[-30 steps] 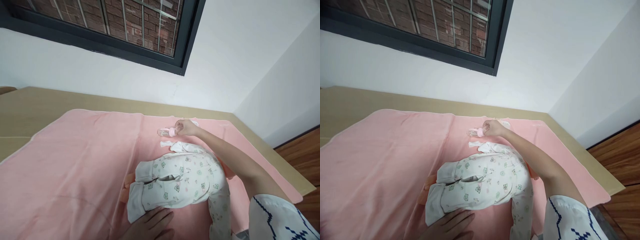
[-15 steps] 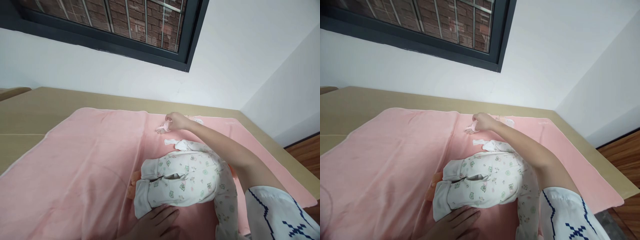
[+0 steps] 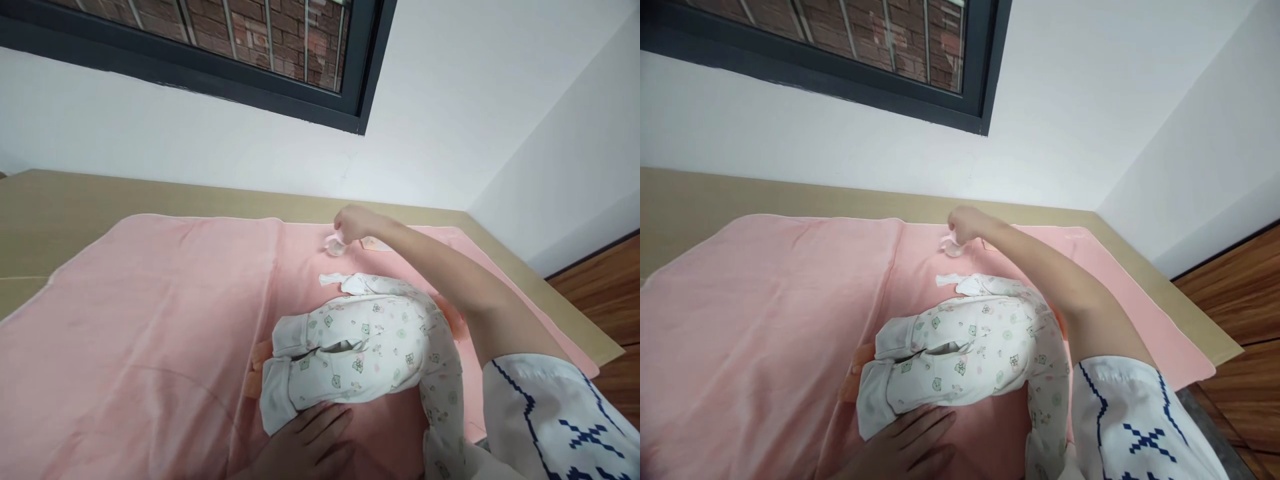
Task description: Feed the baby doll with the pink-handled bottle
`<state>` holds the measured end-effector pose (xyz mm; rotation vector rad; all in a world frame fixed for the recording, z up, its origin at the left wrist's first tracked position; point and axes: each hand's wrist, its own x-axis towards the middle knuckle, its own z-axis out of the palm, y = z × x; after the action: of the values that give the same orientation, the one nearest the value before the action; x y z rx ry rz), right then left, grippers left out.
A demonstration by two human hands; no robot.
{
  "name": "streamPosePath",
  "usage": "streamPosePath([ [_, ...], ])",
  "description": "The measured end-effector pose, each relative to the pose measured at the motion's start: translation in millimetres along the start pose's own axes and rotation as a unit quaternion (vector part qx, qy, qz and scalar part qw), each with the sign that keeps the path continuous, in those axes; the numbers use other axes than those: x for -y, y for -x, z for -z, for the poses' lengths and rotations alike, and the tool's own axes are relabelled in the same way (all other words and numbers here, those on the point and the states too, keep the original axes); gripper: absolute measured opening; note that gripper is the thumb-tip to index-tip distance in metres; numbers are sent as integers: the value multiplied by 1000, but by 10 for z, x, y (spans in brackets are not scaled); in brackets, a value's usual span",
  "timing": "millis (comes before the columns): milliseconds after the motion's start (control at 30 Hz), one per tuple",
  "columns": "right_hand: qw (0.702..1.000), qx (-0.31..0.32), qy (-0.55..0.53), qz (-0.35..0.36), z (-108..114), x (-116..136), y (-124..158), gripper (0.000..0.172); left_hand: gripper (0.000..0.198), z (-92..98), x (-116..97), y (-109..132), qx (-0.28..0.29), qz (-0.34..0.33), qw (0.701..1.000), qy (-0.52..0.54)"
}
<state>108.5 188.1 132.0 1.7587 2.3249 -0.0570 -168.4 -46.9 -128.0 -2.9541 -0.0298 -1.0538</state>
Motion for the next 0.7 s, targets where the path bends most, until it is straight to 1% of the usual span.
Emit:
streamPosePath([
  [67, 998, 54, -2, -24, -6, -310, 170, 50, 28, -7, -3, 13, 4, -2, 1000, 0],
  [100, 995, 89, -5, -35, -36, -468, 256, 50, 27, -1, -1, 15, 9, -4, 1000, -3],
  [167, 988, 136, -3, -70, -132, -746, 425, 47, 29, 20, 9, 15, 31, -14, 999, -11],
  [267, 980, 153, 13, -128, -266, -991, 661, 48, 29, 49, 28, 10, 44, -20, 999, -18],
  [333, 975, 154, 14, -162, -314, -1056, 788, 49, 28, 54, 35, 7, 47, -18, 999, -17],
  [433, 967, 169, -16, -189, -367, -1106, 914, 49, 30, 37, 41, 6, 46, -16, 999, -17],
  [500, 965, 175, -37, -192, -421, -1137, 962, 49, 30, 24, 45, 4, 35, -15, 999, -22],
  [600, 966, 172, -48, -189, -489, -1152, 1026, 48, 30, 43, 61, -10, 36, -19, 999, -24],
  [700, 967, 150, -68, -197, -428, -1137, 1135, 49, 32, 129, 82, -35, 46, -24, 999, -14],
])
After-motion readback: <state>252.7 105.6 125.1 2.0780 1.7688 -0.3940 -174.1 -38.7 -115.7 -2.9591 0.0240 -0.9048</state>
